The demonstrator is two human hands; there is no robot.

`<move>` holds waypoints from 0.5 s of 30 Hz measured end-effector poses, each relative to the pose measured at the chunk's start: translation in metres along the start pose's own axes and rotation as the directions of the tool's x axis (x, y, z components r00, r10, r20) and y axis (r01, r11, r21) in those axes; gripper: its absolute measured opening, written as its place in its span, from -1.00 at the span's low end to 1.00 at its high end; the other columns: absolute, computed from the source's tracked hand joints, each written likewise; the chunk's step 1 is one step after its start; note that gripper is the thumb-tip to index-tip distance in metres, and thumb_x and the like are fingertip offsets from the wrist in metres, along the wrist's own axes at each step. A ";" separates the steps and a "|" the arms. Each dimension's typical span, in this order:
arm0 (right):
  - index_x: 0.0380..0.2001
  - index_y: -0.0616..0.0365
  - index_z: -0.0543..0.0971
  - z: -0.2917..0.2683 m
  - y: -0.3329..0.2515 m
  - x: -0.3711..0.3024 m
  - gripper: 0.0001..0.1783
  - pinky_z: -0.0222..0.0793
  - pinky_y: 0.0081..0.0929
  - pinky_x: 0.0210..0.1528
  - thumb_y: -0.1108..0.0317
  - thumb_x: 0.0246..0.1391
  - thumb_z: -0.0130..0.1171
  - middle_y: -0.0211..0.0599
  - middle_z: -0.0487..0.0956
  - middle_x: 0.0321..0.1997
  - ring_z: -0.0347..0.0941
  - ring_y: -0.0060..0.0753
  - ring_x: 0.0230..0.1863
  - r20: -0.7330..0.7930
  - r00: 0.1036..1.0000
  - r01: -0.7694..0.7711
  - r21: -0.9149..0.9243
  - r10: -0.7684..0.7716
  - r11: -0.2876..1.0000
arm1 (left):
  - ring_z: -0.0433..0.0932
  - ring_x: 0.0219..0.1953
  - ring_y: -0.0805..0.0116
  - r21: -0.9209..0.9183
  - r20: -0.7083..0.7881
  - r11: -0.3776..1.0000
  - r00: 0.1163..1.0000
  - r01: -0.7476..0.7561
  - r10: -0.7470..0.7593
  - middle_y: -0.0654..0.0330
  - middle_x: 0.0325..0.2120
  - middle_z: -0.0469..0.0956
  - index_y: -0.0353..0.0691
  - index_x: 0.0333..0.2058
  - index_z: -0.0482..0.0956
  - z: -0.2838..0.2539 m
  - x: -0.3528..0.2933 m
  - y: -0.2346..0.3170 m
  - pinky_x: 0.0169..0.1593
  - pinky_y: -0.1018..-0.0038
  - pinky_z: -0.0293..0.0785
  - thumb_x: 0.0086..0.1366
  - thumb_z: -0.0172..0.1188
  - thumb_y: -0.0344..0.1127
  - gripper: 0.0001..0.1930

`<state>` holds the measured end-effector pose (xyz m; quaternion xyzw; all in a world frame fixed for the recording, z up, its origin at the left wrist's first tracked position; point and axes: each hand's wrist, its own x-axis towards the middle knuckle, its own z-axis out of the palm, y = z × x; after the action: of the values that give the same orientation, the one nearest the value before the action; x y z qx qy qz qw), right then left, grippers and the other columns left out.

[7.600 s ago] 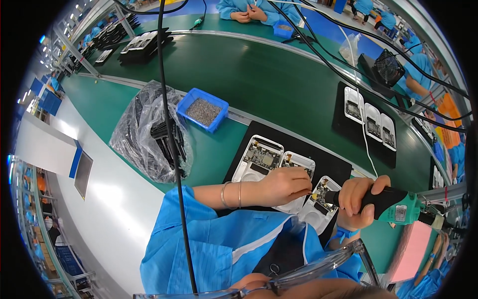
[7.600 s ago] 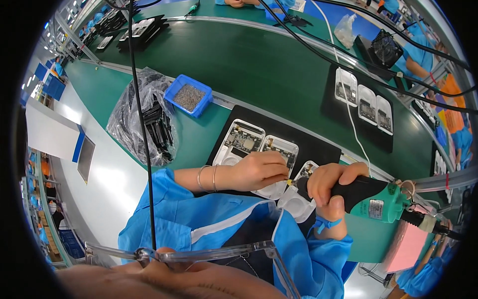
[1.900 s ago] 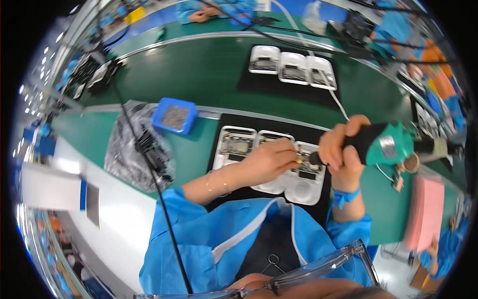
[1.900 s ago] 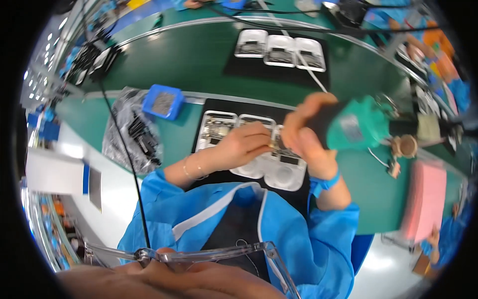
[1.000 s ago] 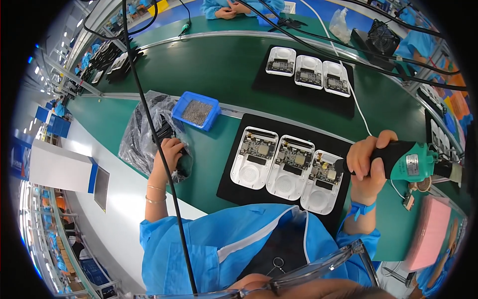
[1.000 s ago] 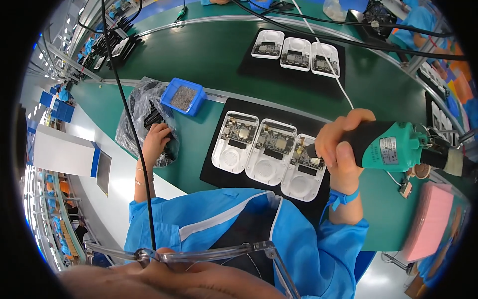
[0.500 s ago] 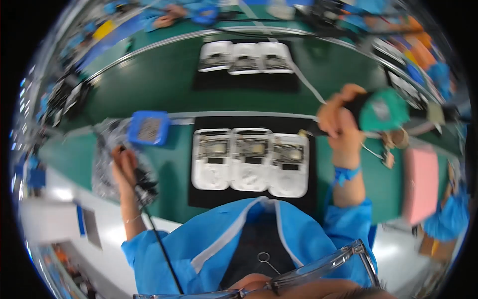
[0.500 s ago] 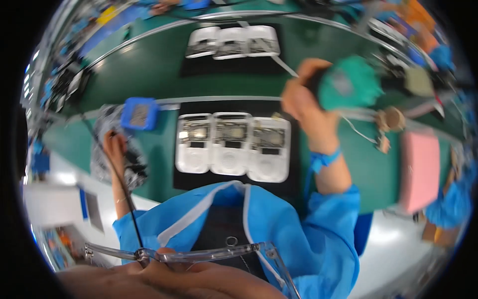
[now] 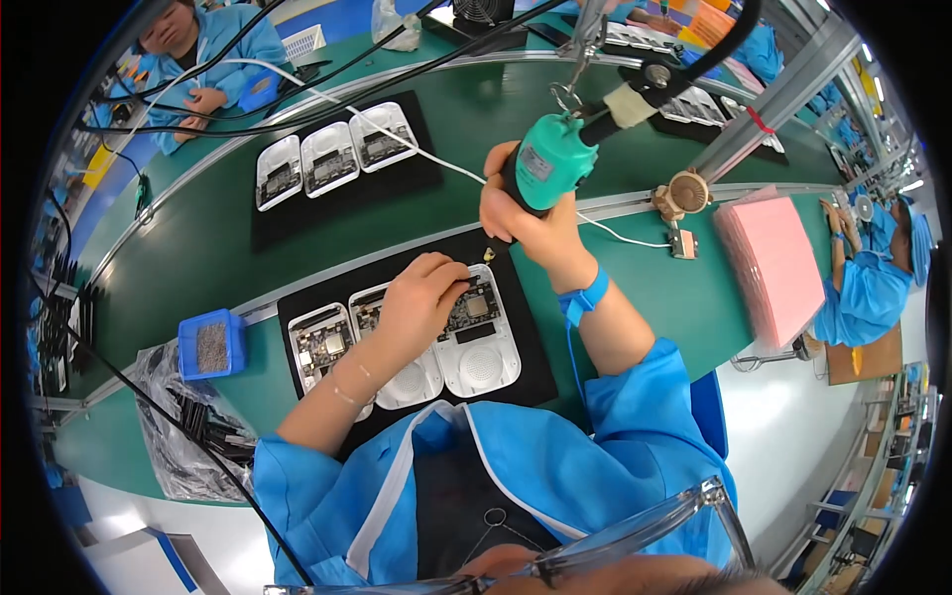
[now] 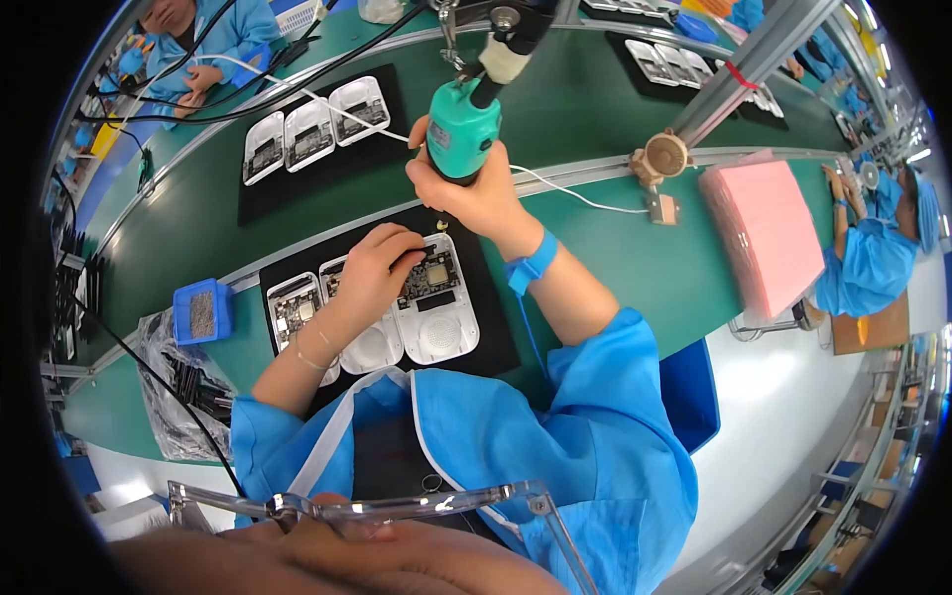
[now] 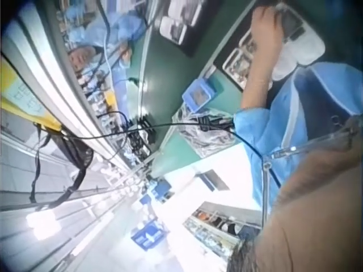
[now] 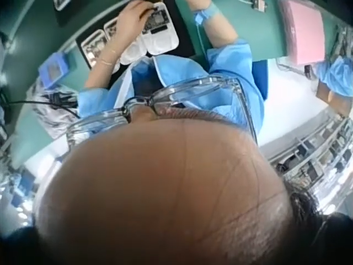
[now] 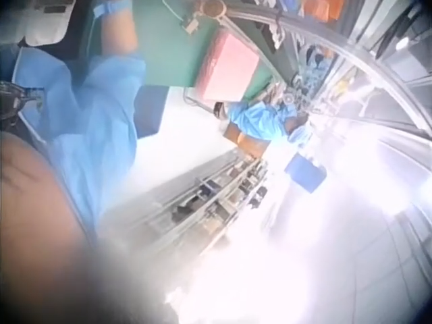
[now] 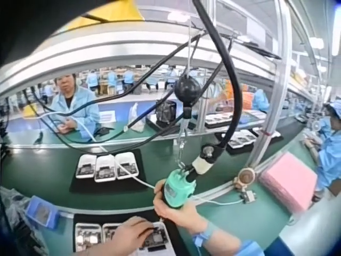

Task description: The person assembles electronic devices by positioning circuit boards inside casings on trays, driving screws into the components using an electric screwdriver, and pushing the trays along the conveyor belt.

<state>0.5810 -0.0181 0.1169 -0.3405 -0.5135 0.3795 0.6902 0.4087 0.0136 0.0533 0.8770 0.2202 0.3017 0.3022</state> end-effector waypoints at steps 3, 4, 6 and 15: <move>-0.28 0.32 0.29 -0.002 0.003 0.001 -0.75 0.16 -0.65 -0.66 0.63 -0.11 0.00 -0.38 0.35 -0.64 0.20 -0.64 -0.72 0.024 1.000 -0.015 0.022 0.015 1.000 | 0.41 -0.32 0.13 0.109 -0.016 0.988 0.994 -0.110 0.112 0.12 -0.42 0.43 -0.28 -0.41 0.48 0.013 0.009 -0.008 -0.24 0.34 0.39 -0.04 0.18 -0.52 -0.85; -0.29 0.32 0.29 -0.004 0.004 0.002 -0.75 0.15 -0.67 -0.66 0.61 -0.10 0.01 -0.40 0.36 -0.64 0.23 -0.64 -0.70 0.046 0.999 -0.023 0.014 0.022 1.000 | 0.41 -0.32 0.13 0.106 -0.011 0.988 0.993 -0.113 0.115 0.12 -0.42 0.43 -0.28 -0.41 0.48 0.016 0.010 -0.011 -0.24 0.34 0.39 -0.04 0.18 -0.52 -0.85; -0.28 0.31 0.29 -0.005 0.007 0.003 -0.75 0.15 -0.67 -0.65 0.61 -0.10 0.02 -0.40 0.36 -0.64 0.23 -0.65 -0.70 0.055 0.998 -0.035 0.007 0.034 0.999 | 0.41 -0.32 0.12 0.135 -0.051 0.983 0.989 -0.128 0.136 0.09 -0.37 0.42 -0.29 -0.38 0.47 0.020 0.012 -0.014 -0.23 0.35 0.39 -0.03 0.17 -0.53 -0.83; -0.28 0.30 0.30 -0.004 0.012 0.004 -0.74 0.13 -0.70 -0.65 0.58 -0.10 0.06 -0.43 0.37 -0.64 0.26 -0.66 -0.68 0.064 0.996 -0.070 0.005 0.069 0.998 | 0.44 -0.30 0.04 -0.016 0.001 1.000 1.000 -0.013 0.013 0.05 -0.36 0.41 -0.34 -0.34 0.43 0.026 0.011 -0.014 -0.25 0.29 0.39 0.02 0.15 -0.54 -0.81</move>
<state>0.5838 -0.0093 0.1074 -0.3434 -0.5220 0.4157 0.6609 0.4312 0.0195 0.0318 0.8762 0.2121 0.3047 0.3073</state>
